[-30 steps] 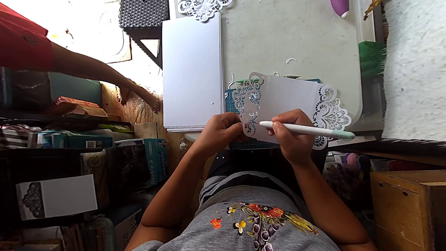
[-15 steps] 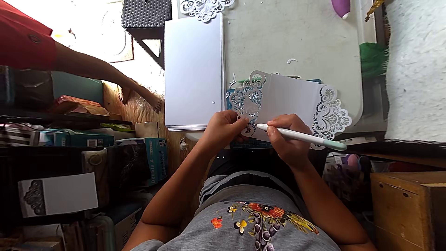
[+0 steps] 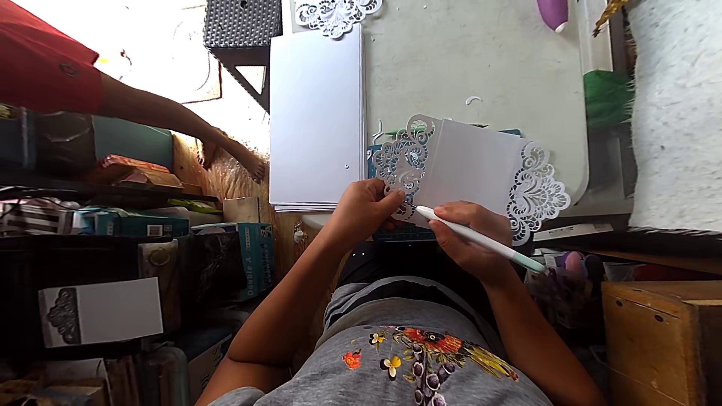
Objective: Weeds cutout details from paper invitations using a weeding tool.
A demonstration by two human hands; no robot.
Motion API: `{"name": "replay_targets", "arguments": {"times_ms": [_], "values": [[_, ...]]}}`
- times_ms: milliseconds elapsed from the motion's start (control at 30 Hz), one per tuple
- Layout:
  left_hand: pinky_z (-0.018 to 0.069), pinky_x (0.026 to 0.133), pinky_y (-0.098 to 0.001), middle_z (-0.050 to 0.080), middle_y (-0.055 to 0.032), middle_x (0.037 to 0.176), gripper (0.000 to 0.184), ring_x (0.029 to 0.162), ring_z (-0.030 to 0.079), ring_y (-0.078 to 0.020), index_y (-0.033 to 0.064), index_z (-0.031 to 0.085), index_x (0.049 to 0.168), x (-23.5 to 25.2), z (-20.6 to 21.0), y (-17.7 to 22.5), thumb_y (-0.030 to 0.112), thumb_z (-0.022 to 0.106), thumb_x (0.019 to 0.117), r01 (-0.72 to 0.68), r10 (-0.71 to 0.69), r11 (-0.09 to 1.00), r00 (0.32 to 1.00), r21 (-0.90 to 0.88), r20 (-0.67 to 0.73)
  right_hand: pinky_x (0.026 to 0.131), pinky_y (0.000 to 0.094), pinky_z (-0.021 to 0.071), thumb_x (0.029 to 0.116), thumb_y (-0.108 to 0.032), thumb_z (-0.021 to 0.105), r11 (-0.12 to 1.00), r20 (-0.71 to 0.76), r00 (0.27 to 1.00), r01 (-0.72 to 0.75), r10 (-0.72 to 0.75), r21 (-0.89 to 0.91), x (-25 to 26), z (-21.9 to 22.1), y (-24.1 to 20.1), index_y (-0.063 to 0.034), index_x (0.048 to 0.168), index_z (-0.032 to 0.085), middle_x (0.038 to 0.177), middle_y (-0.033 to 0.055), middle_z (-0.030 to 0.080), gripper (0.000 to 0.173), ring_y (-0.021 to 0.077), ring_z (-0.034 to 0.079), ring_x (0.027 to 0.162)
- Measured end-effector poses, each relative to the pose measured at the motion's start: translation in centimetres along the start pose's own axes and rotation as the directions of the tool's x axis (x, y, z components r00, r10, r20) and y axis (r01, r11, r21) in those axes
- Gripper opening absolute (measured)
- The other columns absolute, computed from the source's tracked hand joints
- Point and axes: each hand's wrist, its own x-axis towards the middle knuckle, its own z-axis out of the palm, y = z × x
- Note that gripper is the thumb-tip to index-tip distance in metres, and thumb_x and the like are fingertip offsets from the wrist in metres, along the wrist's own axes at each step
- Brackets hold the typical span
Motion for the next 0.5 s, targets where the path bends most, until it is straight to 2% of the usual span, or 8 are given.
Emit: {"name": "replay_targets", "arguments": {"times_ms": [233, 500], "values": [[0.0606, 0.062, -0.0223, 0.071, -0.0012, 0.076, 0.015, 0.065, 0.07, -0.0054, 0.0025, 0.062, 0.092, -0.01, 0.09, -0.07, 0.01, 0.058, 0.1044, -0.009, 0.009, 1.0, 1.0, 0.025, -0.008, 0.081, 0.0194, 0.0584, 0.0889, -0.001, 0.07, 1.0, -0.005, 1.0, 0.021, -0.021, -0.022, -0.19, 0.09, 0.15, 0.0053, 0.097, 0.068, 0.092, 0.0095, 0.072, 0.011, 0.0066, 0.07, 0.089], [0.0608, 0.063, -0.0222, 0.071, -0.0007, 0.079, 0.013, 0.066, 0.07, -0.0054, 0.0032, 0.062, 0.094, -0.14, -0.15, -0.46, 0.009, 0.057, 0.1044, -0.053, 0.053, 0.999, 0.998, -0.005, 0.016, 0.082, 0.0213, 0.0602, 0.0928, -0.003, 0.069, 1.0, -0.01, 1.0, 0.007, -0.006, 0.014, -0.12, -0.08, 0.15, 0.0031, 0.103, 0.067, 0.097, 0.0083, 0.072, 0.012, 0.0068, 0.071, 0.092]]}}
